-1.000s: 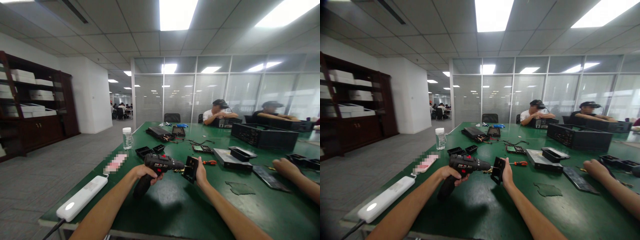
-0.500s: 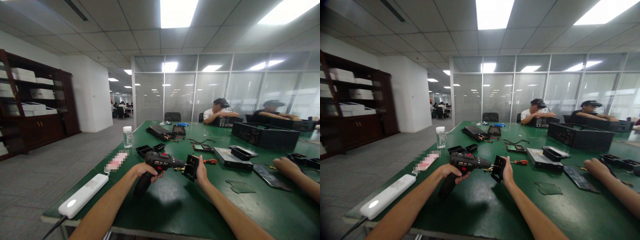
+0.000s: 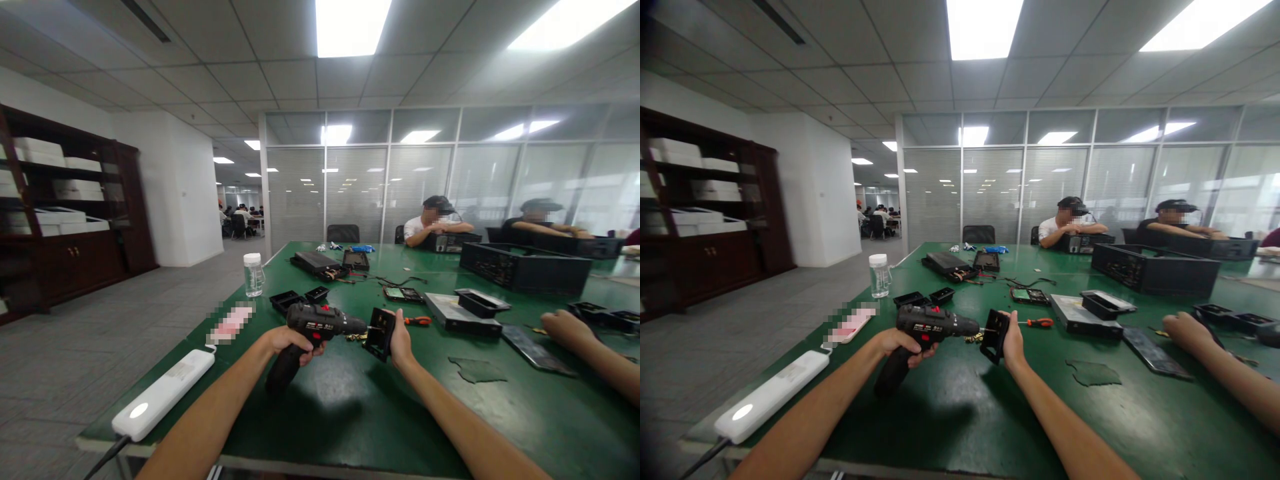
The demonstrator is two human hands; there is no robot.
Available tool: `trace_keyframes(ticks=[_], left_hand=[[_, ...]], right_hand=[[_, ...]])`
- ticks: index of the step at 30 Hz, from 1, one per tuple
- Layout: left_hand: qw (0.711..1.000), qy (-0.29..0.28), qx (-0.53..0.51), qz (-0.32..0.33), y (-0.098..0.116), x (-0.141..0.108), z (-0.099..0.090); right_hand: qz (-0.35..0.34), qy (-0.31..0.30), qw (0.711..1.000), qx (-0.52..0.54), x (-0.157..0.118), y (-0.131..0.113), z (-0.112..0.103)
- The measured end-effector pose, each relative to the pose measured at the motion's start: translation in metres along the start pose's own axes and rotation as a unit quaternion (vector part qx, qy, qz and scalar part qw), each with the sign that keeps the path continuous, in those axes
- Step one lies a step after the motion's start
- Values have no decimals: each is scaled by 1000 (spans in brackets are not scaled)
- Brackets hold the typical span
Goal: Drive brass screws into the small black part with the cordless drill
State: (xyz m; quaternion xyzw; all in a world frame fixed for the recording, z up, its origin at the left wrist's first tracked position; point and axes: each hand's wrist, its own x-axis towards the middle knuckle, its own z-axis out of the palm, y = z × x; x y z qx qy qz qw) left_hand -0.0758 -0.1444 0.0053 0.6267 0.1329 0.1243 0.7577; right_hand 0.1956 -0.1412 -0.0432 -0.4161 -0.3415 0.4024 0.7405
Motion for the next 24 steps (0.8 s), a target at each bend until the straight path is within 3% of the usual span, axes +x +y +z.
trace_keyframes(ticks=[24], left_hand=[[1000,11,16,-2,3,0,6]], right_hand=[[-1,-2,1000,3,0,2,0]])
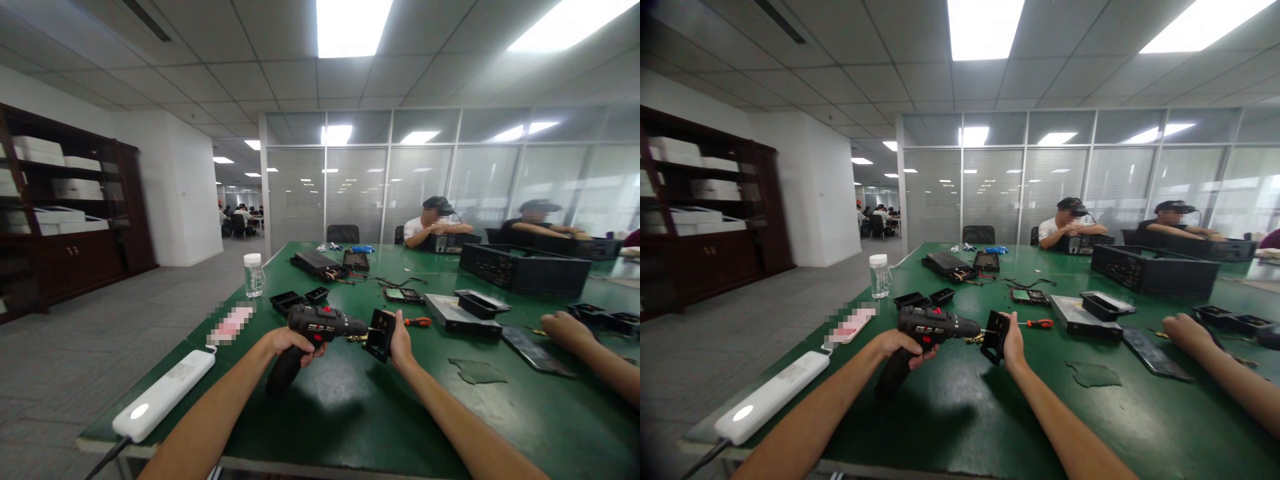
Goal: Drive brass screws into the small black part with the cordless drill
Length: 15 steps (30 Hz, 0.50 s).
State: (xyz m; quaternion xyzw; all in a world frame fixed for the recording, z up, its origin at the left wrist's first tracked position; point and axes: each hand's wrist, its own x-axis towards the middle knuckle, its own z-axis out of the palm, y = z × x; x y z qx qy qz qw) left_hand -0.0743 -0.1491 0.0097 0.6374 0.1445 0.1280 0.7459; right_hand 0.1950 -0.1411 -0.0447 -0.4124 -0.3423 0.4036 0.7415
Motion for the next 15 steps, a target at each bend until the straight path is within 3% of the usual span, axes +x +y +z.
trace_keyframes(ticks=[15], left_hand=[[1000,3,-7,-6,0,0,-1]], right_hand=[[-1,-3,1000,-13,0,-1,-1]])
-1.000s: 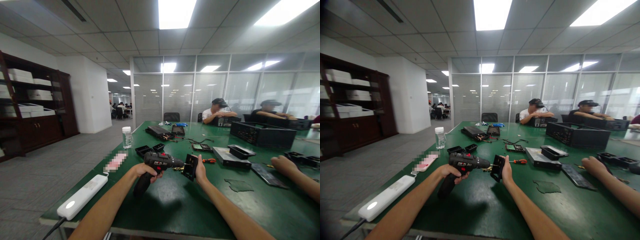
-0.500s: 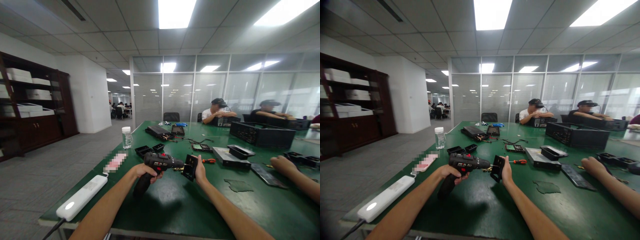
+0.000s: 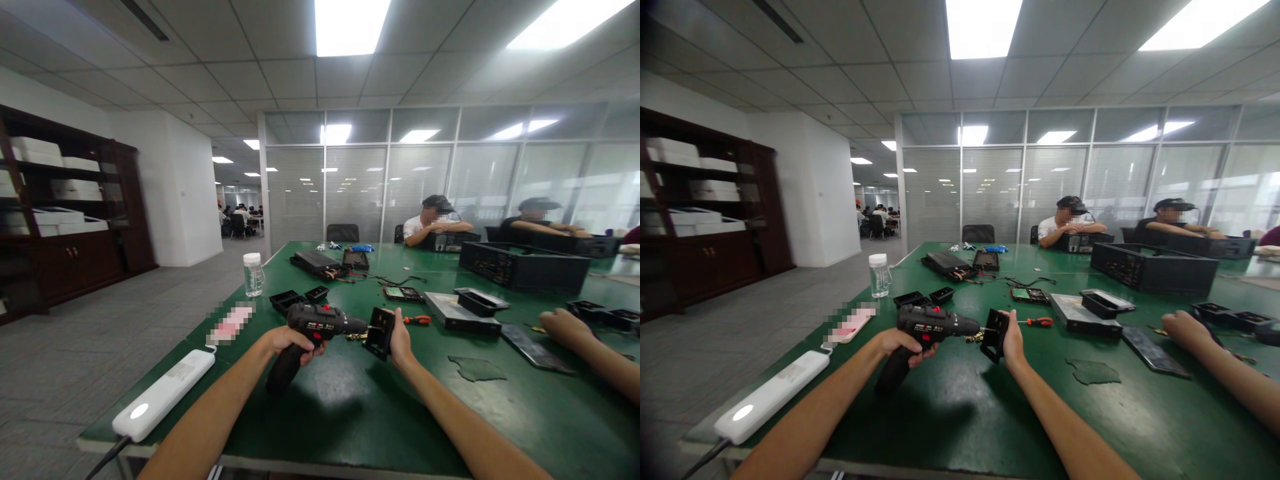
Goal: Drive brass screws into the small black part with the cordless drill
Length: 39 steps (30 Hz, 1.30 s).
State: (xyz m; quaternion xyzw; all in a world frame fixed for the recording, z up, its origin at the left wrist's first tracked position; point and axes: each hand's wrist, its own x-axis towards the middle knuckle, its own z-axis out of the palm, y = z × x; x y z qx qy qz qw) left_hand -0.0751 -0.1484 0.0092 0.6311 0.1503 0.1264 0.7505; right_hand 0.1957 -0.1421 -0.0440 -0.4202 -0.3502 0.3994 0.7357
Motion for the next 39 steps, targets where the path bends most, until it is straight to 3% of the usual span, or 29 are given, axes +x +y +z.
trace_keyframes(ticks=[39], left_hand=[[1000,-4,-1,0,-1,1,-2]], right_hand=[[15,-10,1000,17,1,0,0]])
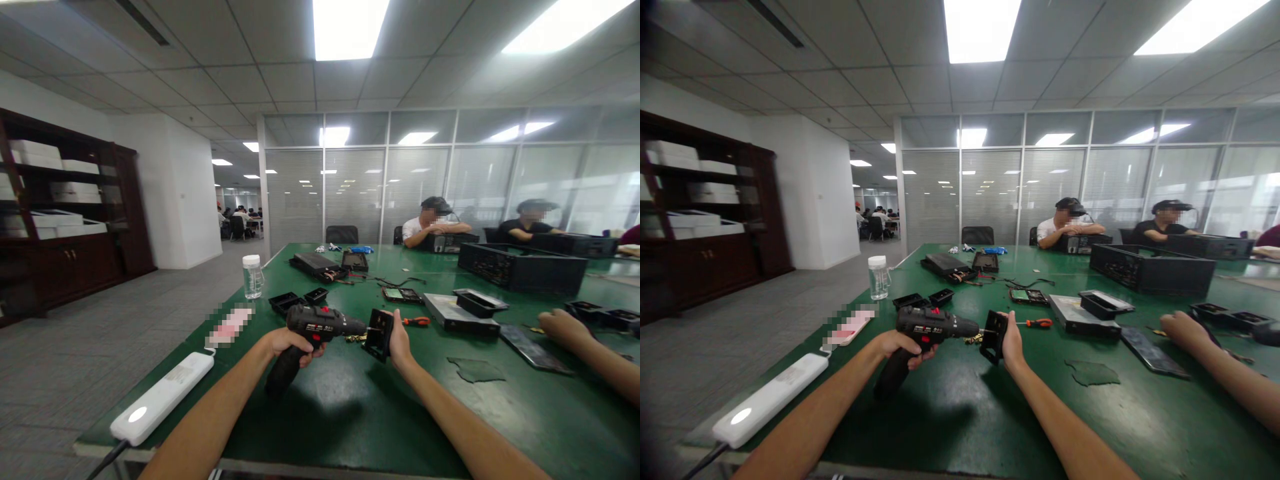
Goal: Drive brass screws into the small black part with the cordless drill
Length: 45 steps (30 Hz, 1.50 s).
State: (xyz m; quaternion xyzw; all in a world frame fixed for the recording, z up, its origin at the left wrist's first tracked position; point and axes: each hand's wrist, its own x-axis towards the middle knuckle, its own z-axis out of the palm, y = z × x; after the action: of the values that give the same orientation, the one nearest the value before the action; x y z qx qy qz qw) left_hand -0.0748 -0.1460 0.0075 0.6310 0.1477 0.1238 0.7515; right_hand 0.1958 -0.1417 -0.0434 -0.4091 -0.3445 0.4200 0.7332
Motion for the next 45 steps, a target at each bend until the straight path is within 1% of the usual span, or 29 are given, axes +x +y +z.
trace_keyframes(ticks=[5,10,18,23,26,29,36,40,45], left_hand=[[1000,-5,6,6,0,0,0],[1000,-6,5,8,0,0,-1],[1000,-9,0,-1,1,0,1],[1000,-8,7,5,0,0,0],[1000,-4,11,11,-1,1,-2],[1000,1,19,15,-2,1,-2],[1000,-4,10,5,1,0,0],[1000,-1,2,-1,1,0,1],[1000,-2,1,9,0,0,0]], right_hand=[[-11,-3,1000,-3,1,1,-1],[-2,-5,1000,-6,0,0,0],[-10,0,1000,0,-2,-2,1],[1,1,1000,2,-2,-2,1],[7,9,1000,5,-2,-3,1],[-1,17,1000,1,-2,-4,2],[-8,24,1000,-7,0,-2,2],[-9,15,1000,-3,0,-1,2],[-3,9,1000,-10,-2,-3,1]])
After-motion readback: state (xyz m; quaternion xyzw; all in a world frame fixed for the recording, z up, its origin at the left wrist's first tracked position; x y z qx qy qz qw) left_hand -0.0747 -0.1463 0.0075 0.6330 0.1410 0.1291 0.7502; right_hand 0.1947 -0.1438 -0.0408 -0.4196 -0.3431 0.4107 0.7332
